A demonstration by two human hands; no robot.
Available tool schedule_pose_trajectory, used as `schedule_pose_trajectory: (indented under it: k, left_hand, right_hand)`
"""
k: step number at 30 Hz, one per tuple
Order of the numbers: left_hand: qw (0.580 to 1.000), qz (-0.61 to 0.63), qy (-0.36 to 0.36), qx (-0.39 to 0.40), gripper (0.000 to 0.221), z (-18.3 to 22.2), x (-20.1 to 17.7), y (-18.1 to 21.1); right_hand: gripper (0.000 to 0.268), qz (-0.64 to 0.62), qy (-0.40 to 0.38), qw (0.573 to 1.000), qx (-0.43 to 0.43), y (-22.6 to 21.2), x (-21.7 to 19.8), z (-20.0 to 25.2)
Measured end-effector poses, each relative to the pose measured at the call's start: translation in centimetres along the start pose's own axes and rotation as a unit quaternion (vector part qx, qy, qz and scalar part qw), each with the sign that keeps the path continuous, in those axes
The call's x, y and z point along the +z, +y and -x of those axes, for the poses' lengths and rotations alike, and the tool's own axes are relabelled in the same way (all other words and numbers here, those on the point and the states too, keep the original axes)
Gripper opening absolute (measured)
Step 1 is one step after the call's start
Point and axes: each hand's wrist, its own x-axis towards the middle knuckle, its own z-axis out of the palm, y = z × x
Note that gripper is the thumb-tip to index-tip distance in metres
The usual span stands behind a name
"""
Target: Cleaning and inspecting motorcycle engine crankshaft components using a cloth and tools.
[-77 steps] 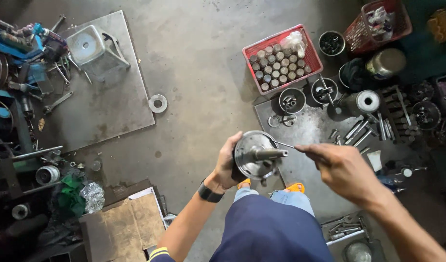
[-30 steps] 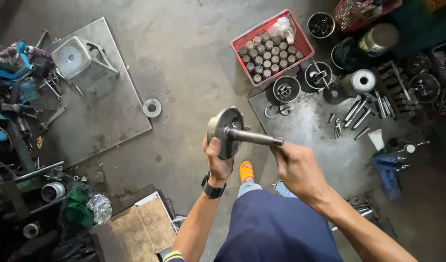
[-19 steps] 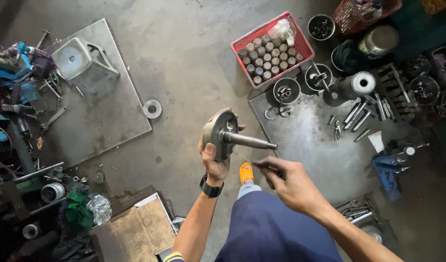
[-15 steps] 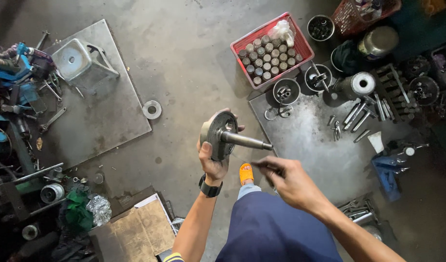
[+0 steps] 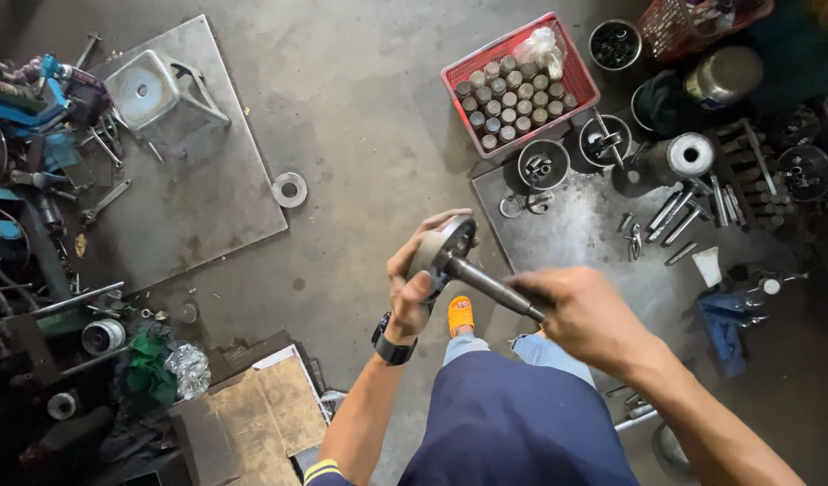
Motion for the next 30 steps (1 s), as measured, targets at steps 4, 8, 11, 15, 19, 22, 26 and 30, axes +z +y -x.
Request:
schedule_pose_trajectory:
  k: [4,8,11,15,19,22,26,30]
  left_hand:
    - [0.999,-0.031,-0.019,0.014,0.076,0.2,0.2,-0.1]
    - [1.0,0.01,-0.003,-0.027,0.084,0.3,0.7,0.2]
    - [0.999,0.025,-0.003,-0.046,0.086,0.5,0.9,0.3]
    - [0.997,0.043,-0.012,-0.058,0.088,0.3,1.4,0.6]
    - [0.995,0.075,-0.015,-0.069,0.092,0.6,1.6,0.4]
    - [0.991,0.111,-0.008,-0.072,0.093,0.8,1.7,0.0]
    - [0.988,0.128,-0.031,-0.081,0.096,1.0,2.3,0.0]
    - [0.956,0.27,0.01,-0.118,0.099,1.1,2.8,-0.4]
  right_hand:
    - [0.039,-0.109,0.012,0.994,0.015,2.3,0.0,-0.6]
    - [0.039,-0.145,-0.095,0.981,0.082,0.9,-0.9,-0.7]
    - [0.045,-0.125,-0.058,0.99,0.007,2.5,-0.6,-0.8]
    - [0.039,-0.168,-0.085,0.981,0.032,2.2,-0.4,-0.5]
    - [0.035,-0.237,-0.052,0.97,0.01,5.0,0.2,-0.1]
    - [0.034,-0.223,-0.118,0.967,0.047,3.0,1.2,0.8]
    - [0.025,-0.208,-0.083,0.974,0.022,2.0,1.3,1.7]
    - [0.023,-0.186,-0.033,0.981,0.037,3.7,5.2,3.8]
